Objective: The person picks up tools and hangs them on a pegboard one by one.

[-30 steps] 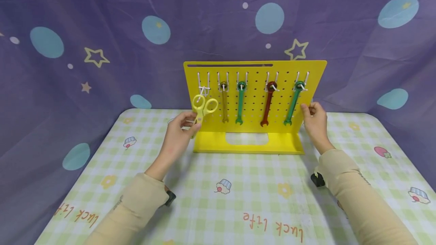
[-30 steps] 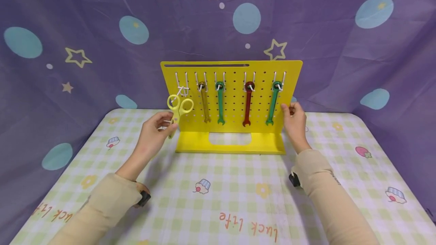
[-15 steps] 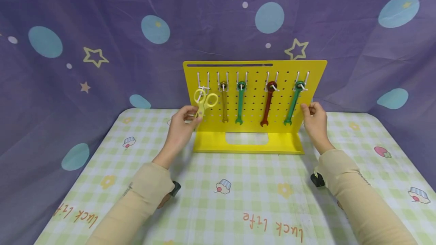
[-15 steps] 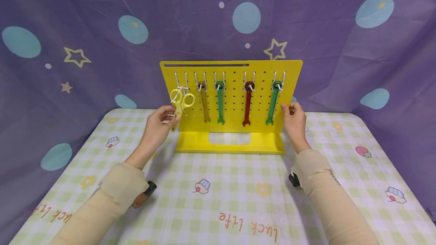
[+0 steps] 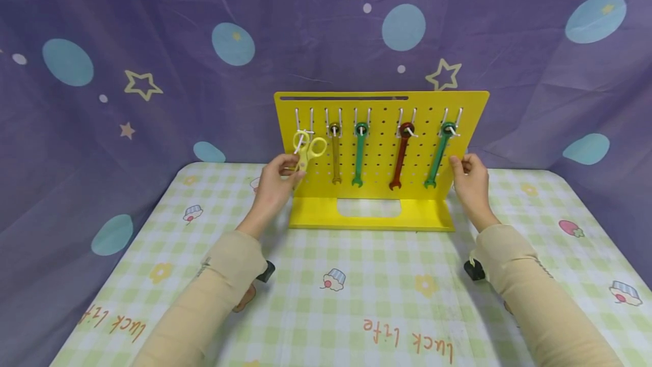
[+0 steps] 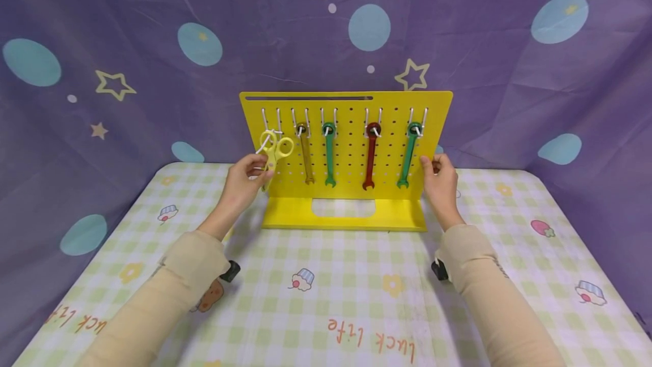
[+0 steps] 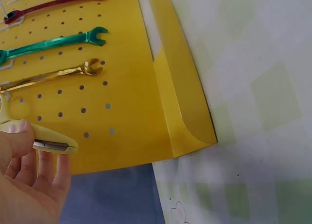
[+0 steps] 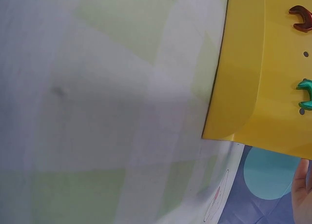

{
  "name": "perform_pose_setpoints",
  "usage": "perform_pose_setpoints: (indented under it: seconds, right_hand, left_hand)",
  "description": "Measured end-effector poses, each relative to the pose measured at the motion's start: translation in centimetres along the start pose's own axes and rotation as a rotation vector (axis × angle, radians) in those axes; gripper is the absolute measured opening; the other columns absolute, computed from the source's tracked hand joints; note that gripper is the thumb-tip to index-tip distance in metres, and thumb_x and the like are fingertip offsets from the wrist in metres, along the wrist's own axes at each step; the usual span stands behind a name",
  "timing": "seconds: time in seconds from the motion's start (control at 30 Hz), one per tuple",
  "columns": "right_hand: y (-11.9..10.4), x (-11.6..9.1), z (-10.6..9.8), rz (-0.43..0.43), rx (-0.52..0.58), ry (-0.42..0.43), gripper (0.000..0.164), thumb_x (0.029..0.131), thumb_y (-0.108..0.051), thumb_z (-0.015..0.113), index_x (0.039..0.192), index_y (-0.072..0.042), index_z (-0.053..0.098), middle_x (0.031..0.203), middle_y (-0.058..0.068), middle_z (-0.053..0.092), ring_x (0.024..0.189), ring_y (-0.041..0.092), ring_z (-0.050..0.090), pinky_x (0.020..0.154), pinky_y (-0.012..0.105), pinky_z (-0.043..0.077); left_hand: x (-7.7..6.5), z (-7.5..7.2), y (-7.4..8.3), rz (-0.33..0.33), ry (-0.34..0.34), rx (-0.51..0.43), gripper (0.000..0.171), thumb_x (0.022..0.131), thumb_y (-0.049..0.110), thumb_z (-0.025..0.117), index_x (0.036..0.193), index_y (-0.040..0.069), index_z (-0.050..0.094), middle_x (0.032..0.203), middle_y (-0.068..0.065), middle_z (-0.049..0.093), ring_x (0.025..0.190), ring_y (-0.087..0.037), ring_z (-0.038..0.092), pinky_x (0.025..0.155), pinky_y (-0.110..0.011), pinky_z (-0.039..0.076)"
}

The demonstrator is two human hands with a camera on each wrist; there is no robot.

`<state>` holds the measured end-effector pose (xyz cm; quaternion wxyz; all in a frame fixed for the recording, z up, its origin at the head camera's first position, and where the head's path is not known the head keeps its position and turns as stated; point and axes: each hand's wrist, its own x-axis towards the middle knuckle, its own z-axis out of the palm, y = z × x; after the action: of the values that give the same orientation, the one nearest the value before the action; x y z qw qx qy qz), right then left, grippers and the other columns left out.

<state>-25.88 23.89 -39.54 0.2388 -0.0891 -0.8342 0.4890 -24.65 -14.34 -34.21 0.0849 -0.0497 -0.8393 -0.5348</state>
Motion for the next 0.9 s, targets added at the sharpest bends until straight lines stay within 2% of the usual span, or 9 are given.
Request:
perform_pose_setpoints:
  seconds: [0.33,0.9]
  right_hand:
    - [0.2,-0.1,0.0,0.010,-0.010,-0.007,0.037,0.103,-0.033,0.050,0.100,0.004,0.053,0.105,0.023,0.063,0.083,0.006,0.049,0.071,0.023,0.040]
    - [0.3,0.1,0.1,0.002,-0.005,-0.015,0.039,0.103,-0.034,0.049,0.101,0.005,0.053,0.104,0.023,0.063,0.085,0.008,0.050,0.072,0.022,0.041]
  left_hand:
    - [1.0,0.5,-0.6,0.014,0.018,-0.023,0.029,0.092,-0.003,0.067,0.120,-0.006,0.061,0.118,-0.023,0.064,0.104,-0.035,0.063,0.087,-0.039,0.053]
    - [1.5,1.1,-1.5,-0.011,0.012,-0.036,0.032,0.094,0.006,0.067,0.123,-0.005,0.060,0.119,-0.022,0.063,0.108,-0.034,0.060,0.093,-0.039,0.049]
